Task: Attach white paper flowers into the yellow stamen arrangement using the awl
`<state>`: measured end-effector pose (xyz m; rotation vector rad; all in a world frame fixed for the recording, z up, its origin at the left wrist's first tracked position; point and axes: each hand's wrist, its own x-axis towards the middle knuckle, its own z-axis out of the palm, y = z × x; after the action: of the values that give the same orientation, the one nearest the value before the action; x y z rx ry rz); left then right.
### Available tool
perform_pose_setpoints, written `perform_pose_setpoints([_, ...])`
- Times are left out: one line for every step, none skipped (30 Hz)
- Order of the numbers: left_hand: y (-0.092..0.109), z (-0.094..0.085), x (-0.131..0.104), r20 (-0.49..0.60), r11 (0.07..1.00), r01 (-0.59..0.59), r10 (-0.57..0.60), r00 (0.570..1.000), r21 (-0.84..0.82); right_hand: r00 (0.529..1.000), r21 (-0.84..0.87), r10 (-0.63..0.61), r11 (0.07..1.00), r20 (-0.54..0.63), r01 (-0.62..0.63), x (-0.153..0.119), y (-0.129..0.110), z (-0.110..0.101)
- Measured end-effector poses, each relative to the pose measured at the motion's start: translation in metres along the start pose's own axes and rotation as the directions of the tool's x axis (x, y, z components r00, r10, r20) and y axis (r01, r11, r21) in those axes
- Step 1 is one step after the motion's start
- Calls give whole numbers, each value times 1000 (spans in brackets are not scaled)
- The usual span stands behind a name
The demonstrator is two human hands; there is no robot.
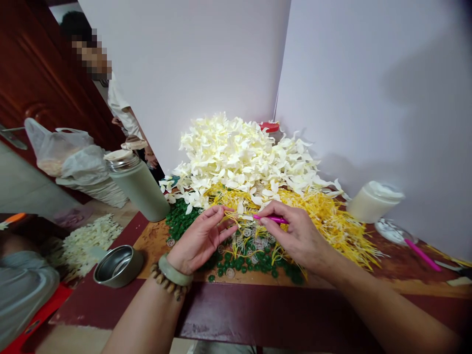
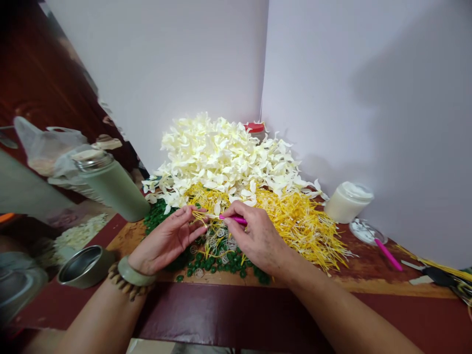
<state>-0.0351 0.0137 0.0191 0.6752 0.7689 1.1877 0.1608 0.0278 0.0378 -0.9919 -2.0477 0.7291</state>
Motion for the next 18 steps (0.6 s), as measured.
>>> perform_pose_setpoints([-1,-1,1,-10,1000,-13,12,1000,-16,1000,6,6,1000,1,-6,0,0,0])
perform_pose_setpoints([-2,-2,2,-19,999,-20,20,1000,-32,1000,16,11,1000,1,-11,0,-1,0])
perform_pose_setpoints([-2,-3,3,-27,999,-24,23,999,-49,1000,31,14,999,0,-14,0,-1,0])
perform_pose_setpoints([-3,-4,4,-33,998,-23,21,999,-62,1000,47,14,999,0,-13,0,-2,0])
perform_pose_setpoints([-3,-5,4,-39,997,-20,17,999,-72,1000,62,11,998,-1,-11,0,-2,0])
perform_pose_setpoints([-3,-5,5,-43,997,-18,15,999,-81,1000,74,7,997,-1,-7,0,-3,0])
perform_pose_setpoints([-2,-5,5,-46,996,-18,14,999,-86,1000,80,2,997,0,-2,0,-3,0])
perform_pose_setpoints([-2,-5,5,-48,996,-18,14,999,-88,1000,83,-2,997,0,2,-1,-3,0])
perform_pose_setpoints([-2,-5,5,-48,996,-17,13,999,-87,1000,84,-7,996,-1,7,-1,-3,0])
perform_pose_setpoints([-2,-5,5,-46,996,-16,13,999,-84,1000,85,-11,996,-3,11,-1,-3,0])
perform_pose_setpoints([-2,-4,5,-43,997,-15,11,999,-82,1000,85,-16,996,-5,16,-1,-3,0])
perform_pose_setpoints([-2,-4,4,-38,997,-13,9,999,-80,1000,85,-22,996,-7,23,-2,-3,0])
perform_pose_setpoints([-2,-4,4,-33,997,-11,8,999,-79,1000,83,-30,996,-9,30,-2,-3,0])
perform_pose_setpoints([-2,-4,3,-26,997,-9,7,1000,-79,999,80,-37,996,-10,38,-2,-3,0])
perform_pose_setpoints([-3,-4,3,-20,997,-7,5,1000,-80,999,75,-45,996,-12,45,-2,-2,0])
perform_pose_setpoints([-3,-4,3,-16,997,-6,4,1000,-83,999,68,-52,996,-14,52,-2,-2,0])
perform_pose_setpoints([-3,-4,2,-14,996,-6,4,1000,-86,998,57,-58,997,-14,59,-3,-2,0])
perform_pose_setpoints([-3,-4,2,-14,996,-5,4,1000,-89,998,43,-64,997,-16,64,-3,-2,0])
